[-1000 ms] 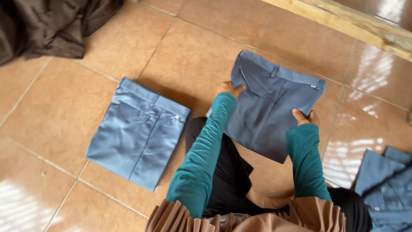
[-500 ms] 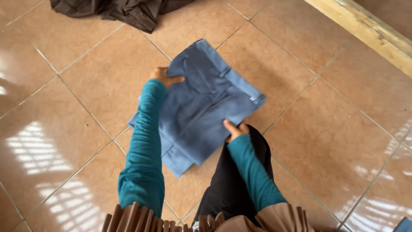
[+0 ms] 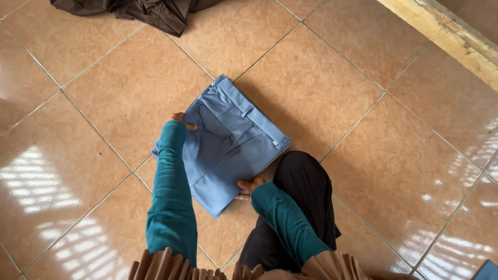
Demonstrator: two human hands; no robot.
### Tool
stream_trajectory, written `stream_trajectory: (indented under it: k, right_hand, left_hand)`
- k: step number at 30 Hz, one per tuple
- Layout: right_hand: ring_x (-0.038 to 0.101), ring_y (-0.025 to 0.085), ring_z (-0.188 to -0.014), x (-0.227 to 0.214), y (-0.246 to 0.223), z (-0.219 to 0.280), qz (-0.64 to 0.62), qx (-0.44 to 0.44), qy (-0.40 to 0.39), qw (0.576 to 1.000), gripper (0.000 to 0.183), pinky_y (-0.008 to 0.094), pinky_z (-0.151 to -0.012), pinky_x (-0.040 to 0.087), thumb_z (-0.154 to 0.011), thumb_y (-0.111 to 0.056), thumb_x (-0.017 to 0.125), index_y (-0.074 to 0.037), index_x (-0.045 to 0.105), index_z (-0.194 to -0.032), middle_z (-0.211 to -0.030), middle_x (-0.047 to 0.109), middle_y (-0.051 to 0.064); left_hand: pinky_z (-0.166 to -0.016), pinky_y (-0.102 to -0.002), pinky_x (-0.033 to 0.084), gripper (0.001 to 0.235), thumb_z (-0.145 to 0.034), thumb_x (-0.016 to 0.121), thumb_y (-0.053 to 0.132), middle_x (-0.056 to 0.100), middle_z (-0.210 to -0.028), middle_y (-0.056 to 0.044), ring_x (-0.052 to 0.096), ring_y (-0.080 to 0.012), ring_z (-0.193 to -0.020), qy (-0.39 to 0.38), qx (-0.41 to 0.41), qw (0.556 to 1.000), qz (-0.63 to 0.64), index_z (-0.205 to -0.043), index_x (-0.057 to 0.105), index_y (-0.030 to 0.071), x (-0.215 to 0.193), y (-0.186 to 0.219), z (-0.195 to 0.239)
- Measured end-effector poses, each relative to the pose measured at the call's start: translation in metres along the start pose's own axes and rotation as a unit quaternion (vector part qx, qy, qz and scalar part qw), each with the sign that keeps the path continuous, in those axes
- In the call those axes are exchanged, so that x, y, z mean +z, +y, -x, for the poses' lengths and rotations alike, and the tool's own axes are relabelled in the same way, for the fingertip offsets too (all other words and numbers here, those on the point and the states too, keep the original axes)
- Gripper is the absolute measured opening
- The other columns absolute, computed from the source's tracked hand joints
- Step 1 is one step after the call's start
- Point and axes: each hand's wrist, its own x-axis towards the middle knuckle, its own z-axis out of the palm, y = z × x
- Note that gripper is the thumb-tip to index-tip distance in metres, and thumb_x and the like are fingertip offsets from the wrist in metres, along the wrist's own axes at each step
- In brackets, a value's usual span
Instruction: The person sits on a tiled floor and folds multiple pairs of gray trousers by hand. They smooth the fabric, fold the legs together, and then fold the pants into compact rectangles, stacking them as they finish.
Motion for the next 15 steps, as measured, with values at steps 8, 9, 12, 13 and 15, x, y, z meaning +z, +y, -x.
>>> stream_trajectory:
  k: [8, 9, 12, 13, 15]
  right_hand:
    - [0.065, 0.039, -0.11, -0.033, -0.057, 0.032, 0.288, -0.345, 0.176, 0.876, 0.088, 0.044, -0.084, 0.067, -0.09, -0.003, 0.066, -0.019, 0.019, -0.163, -0.134, 0.047, 0.03]
    - [0.065, 0.039, -0.11, -0.02, -0.076, 0.054, 0.289, -0.343, 0.176, 0.876, 0.088, 0.044, -0.084, 0.067, -0.09, -0.003, 0.066, -0.019, 0.019, -0.163, -0.134, 0.047, 0.03]
    - [0.061, 0.044, -0.107, -0.004, -0.122, 0.067, 0.443, -0.518, 0.242, 0.69, 0.065, 0.049, -0.082, 0.064, -0.095, -0.006, 0.063, -0.003, 0.037, -0.156, -0.127, 0.053, 0.03]
    - [0.055, 0.037, -0.121, -0.015, -0.129, 0.039, 0.53, -0.499, 0.262, 0.633, 0.063, 0.049, -0.096, 0.054, -0.101, -0.021, 0.056, -0.015, 0.035, -0.159, -0.14, 0.051, 0.02]
    - [0.048, 0.029, -0.135, -0.023, -0.138, 0.002, 0.61, -0.474, 0.28, 0.57, 0.06, 0.05, -0.109, 0.043, -0.106, -0.036, 0.05, -0.027, 0.032, -0.162, -0.153, 0.048, 0.009]
  left_hand:
    - [-0.122, -0.064, 0.007, 0.096, -0.085, 0.077, 0.047, 0.029, -0.165, -0.008, 0.022, -0.0305, -0.153, 0.244, -0.072, 0.967, 0.012, -0.161, 0.022, 0.029, 0.031, 0.09, 0.079]
    - [-0.122, -0.064, 0.007, 0.096, -0.085, 0.077, 0.047, 0.029, -0.165, -0.008, 0.022, -0.0305, -0.153, 0.242, -0.072, 0.968, 0.012, -0.161, 0.022, 0.029, 0.045, 0.113, 0.103]
    - [-0.123, -0.063, 0.005, 0.073, -0.095, 0.067, 0.043, 0.033, -0.165, -0.012, 0.022, -0.0331, -0.154, 0.312, 0.01, 0.949, 0.039, -0.158, 0.035, 0.026, 0.081, 0.177, 0.166]
    - [-0.122, -0.064, 0.003, 0.068, -0.098, 0.062, 0.042, 0.029, -0.166, -0.013, 0.019, -0.0356, -0.155, 0.308, 0.033, 0.949, 0.059, -0.158, 0.033, 0.025, 0.095, 0.194, 0.183]
    - [-0.122, -0.065, 0.001, 0.064, -0.1, 0.056, 0.04, 0.026, -0.167, -0.015, 0.015, -0.0382, -0.155, 0.303, 0.058, 0.948, 0.077, -0.158, 0.032, 0.024, 0.119, 0.216, 0.206]
